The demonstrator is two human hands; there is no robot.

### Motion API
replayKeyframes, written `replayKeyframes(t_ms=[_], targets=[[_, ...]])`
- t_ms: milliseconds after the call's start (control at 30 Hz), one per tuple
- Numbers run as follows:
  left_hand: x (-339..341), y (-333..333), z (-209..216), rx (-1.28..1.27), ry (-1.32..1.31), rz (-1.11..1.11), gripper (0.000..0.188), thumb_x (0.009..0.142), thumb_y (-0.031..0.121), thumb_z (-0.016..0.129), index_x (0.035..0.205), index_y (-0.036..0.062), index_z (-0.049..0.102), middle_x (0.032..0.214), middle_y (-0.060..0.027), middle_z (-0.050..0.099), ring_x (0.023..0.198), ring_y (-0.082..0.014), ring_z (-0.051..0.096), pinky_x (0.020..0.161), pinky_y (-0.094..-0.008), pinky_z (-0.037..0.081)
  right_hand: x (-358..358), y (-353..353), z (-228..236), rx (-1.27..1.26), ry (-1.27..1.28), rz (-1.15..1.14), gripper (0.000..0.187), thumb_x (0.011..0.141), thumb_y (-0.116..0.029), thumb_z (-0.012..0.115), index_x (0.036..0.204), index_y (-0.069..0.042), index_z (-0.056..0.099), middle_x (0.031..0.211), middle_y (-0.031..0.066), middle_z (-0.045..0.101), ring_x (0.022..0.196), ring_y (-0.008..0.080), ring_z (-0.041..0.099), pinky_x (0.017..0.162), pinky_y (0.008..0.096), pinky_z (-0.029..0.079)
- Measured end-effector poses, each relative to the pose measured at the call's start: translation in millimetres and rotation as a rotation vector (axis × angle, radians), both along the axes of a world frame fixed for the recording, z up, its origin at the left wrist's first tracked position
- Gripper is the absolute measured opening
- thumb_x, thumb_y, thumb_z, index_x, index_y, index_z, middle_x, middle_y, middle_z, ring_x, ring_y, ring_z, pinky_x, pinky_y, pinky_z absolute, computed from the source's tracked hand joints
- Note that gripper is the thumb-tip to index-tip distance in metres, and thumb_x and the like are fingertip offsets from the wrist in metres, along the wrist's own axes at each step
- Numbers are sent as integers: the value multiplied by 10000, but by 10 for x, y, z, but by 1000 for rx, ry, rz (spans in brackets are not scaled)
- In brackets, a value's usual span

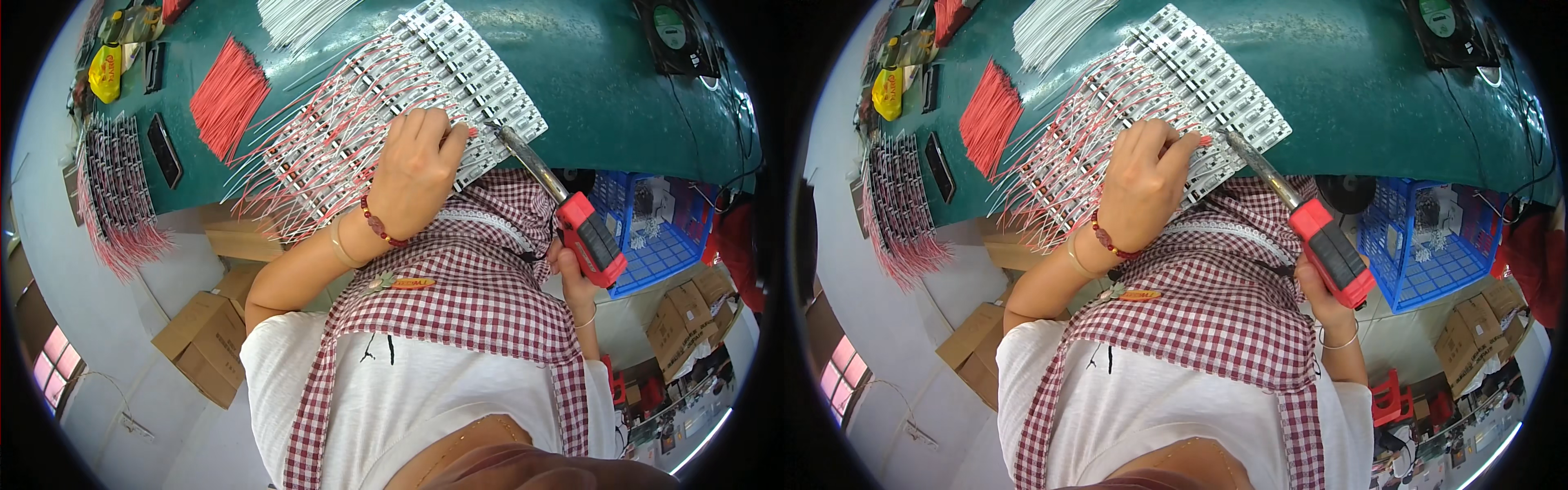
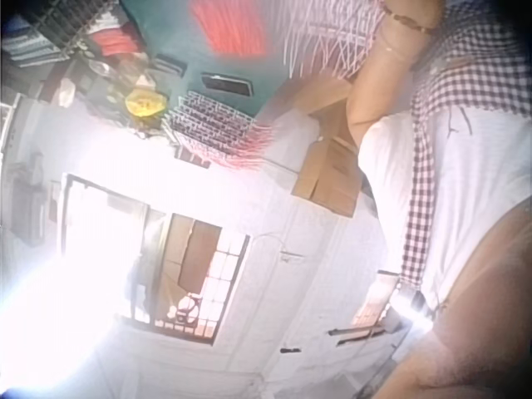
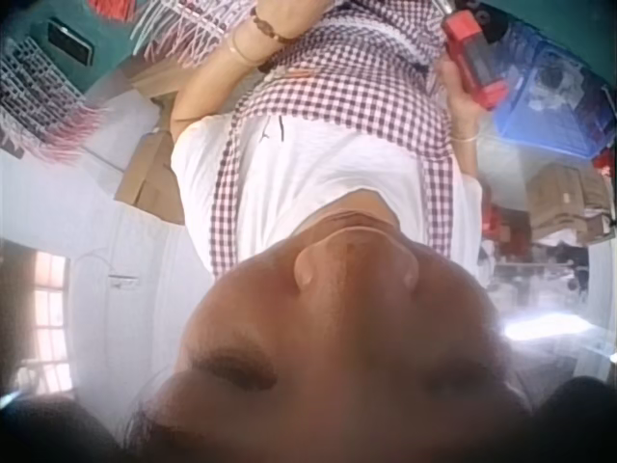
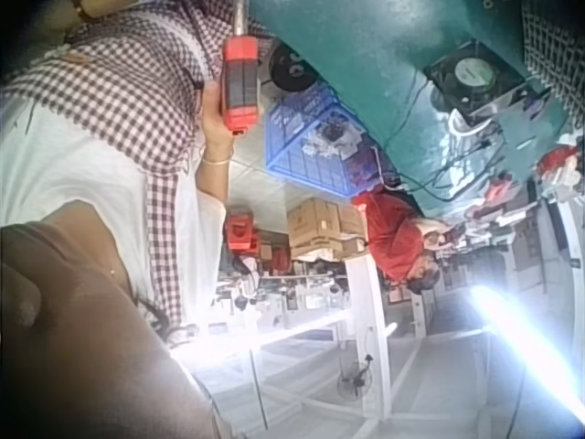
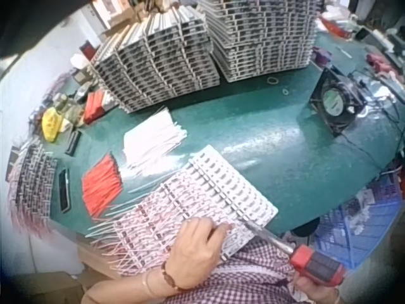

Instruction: The person uses a soldering iron to attach red and white wires to a grid of electronic components on a green workbench. They repeatedly pick up individual wires, place them into slots on the component board, and apply heat with the soldering iron to secure them.

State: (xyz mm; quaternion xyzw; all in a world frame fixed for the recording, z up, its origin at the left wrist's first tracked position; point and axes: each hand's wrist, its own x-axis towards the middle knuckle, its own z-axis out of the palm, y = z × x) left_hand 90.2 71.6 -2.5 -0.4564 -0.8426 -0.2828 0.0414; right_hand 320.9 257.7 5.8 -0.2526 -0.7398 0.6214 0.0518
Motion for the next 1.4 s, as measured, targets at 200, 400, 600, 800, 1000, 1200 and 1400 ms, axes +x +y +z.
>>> replayKeyframes(t_ms=[200, 400, 600, 800, 1000, 1200, 1400], targets=[[-12, -46, -8, 79, 23, -34, 257, 715, -11, 646, 961, 48, 688, 756, -50, 473, 698, -219, 494, 648, -341, 401, -18, -22, -27, -1, 0, 4, 160, 818, -86, 701, 924, 30, 670, 814, 85, 656, 692, 151, 623, 625, 280, 487], [-2, -38, -17, 80, 8, -9, 264, 722, -29, 633, 960, 68, 696, 745, -50, 472, 688, -220, 494, 640, -344, 402, 0, -3, -99, 22, 38, 104, 308, 933, -208, 605, 1109, 41, 565, 727, 64, 583, 594, 100, 497, 542, 244, 398], [0, -20, -20, 65, -19, 4, 256, 736, -37, 628, 955, 76, 700, 746, -54, 460, 690, -222, 493, 639, -353, 398, 7, 17, -131, 85, -42, 88, 191, 827, -121, 691, 956, 12, 647, 809, 86, 630, 673, 169, 593, 598, 285, 459], [-1, 6, 39, 27, -54, 4, 209, 750, -30, 630, 929, 59, 690, 752, -66, 451, 698, -231, 494, 641, -361, 397, 27, -2, -126, 173, -11, 50, 195, 810, -147, 712, 934, -2, 672, 810, 87, 649, 660, 188, 617, 591, 305, 475], [-18, 21, 70, -18, -33, 7, 168, 750, -12, 639, 904, 50, 673, 755, -69, 461, 715, -237, 505, 643, -366, 403, 34, 3, -87, 104, -5, 34, 176, 836, -153, 698, 915, 2, 674, 773, 76, 655, 650, 164, 615, 592, 288, 478], [-23, 16, -22, -44, 31, 14, 140, 759, 12, 647, 893, 49, 639, 763, -68, 479, 727, -238, 518, 657, -362, 424, 31, -27, -46, -29, 32, -6, 167, 850, -134, 691, 895, 25, 662, 720, 61, 632, 625, 133, 588, 576, 270, 466], [-55, -6, -3, 57, 45, 64, 135, 749, 4, 647, 873, 57, 637, 761, -66, 515, 707, -239, 519, 645, -365, 423, 36, -51, -23, -112, 70, -26, 128, 866, -100, 669, 872, 25, 641, 712, 51, 618, 615, 118, 562, 563, 260, 452]])
